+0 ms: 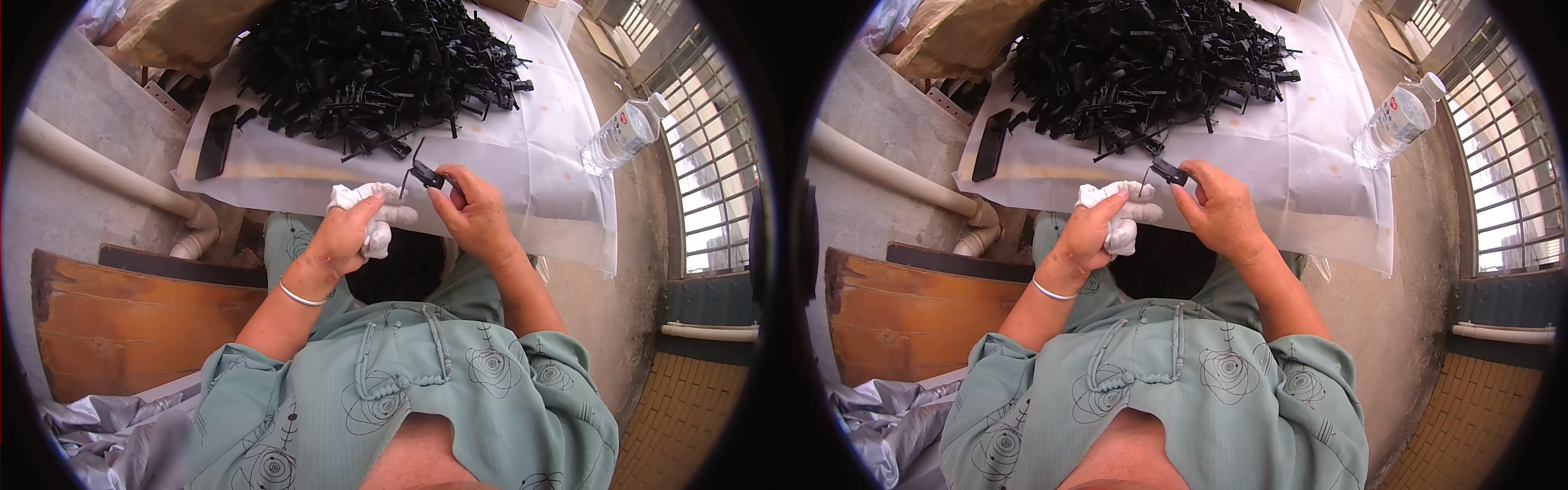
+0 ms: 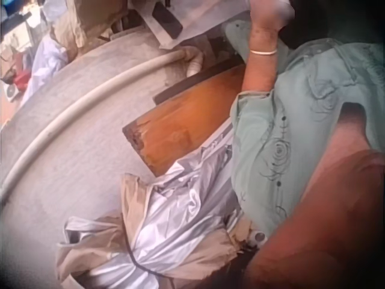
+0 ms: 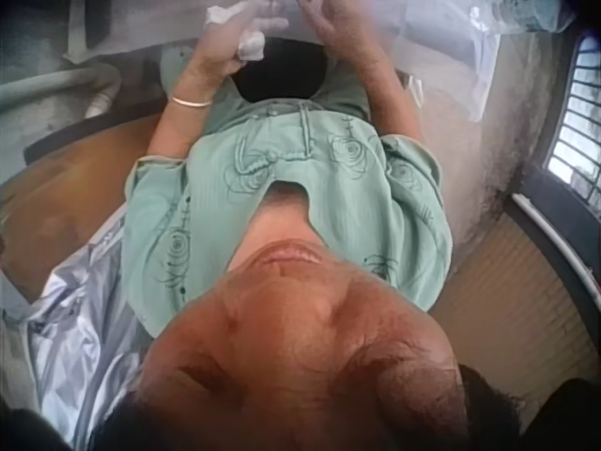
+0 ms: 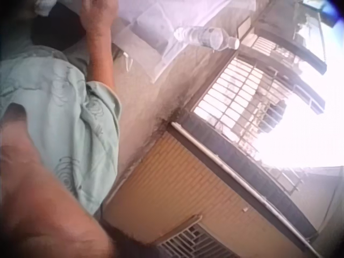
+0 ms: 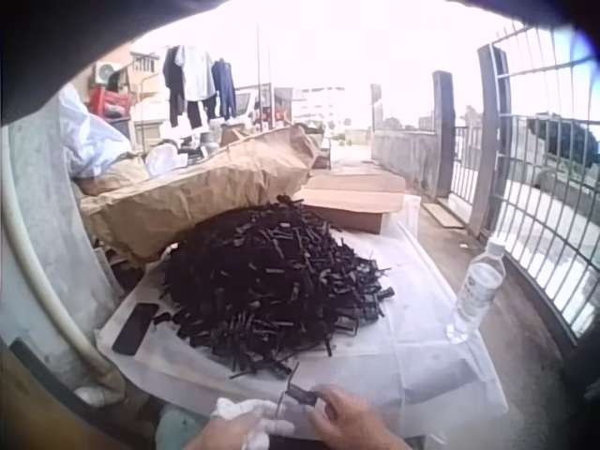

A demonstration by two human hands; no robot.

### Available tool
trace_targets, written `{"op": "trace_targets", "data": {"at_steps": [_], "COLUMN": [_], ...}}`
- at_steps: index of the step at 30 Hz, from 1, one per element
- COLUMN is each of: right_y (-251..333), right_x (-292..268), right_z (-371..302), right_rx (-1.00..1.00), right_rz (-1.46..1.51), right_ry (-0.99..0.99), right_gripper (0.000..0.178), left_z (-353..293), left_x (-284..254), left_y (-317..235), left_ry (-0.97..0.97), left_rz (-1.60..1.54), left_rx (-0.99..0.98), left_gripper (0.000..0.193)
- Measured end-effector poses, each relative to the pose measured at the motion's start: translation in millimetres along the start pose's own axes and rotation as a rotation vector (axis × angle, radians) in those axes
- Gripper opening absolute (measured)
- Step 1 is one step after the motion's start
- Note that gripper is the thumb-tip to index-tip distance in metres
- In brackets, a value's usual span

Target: Picking up small black plastic parts from a pile, wiping them with a white cloth, and placing them into a container below.

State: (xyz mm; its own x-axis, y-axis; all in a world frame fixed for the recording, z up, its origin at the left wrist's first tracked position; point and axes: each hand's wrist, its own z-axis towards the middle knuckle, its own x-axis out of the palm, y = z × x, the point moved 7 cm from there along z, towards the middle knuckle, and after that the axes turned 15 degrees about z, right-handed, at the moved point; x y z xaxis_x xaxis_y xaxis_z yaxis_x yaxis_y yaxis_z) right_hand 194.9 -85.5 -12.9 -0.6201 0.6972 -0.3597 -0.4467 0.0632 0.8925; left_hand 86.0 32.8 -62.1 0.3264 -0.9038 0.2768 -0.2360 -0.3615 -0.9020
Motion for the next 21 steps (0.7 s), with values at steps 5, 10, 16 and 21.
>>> {"op": "trace_targets", "data": {"at_steps": [5,10,16,21], "right_y": [31.8,52.3,13.9,13.9], "right_x": [16.6,23.2,32.8,33.1], "right_z": [-9.6,-11.7,4.7,0.8], "right_rx": [-0.457,-0.376,0.033,-0.019], "right_rz": [-0.133,0.147,0.447,0.466], "right_ry": [0.216,0.221,0.026,0.159], "right_gripper": [0.036,0.028,0.018,0.022], "left_z": [-2.5,-12.0,-22.4,-23.9], "left_x": [21.3,12.5,18.9,14.3], "left_y": [-2.2,-24.4,-31.9,-34.5], "left_ry": [0.316,-0.136,-0.091,-0.211], "left_rz": [-0.296,0.339,0.367,0.577], "left_rx": [-0.067,0.275,0.368,0.318], "left_gripper": [0.019,0.023,0.027,0.026]}}
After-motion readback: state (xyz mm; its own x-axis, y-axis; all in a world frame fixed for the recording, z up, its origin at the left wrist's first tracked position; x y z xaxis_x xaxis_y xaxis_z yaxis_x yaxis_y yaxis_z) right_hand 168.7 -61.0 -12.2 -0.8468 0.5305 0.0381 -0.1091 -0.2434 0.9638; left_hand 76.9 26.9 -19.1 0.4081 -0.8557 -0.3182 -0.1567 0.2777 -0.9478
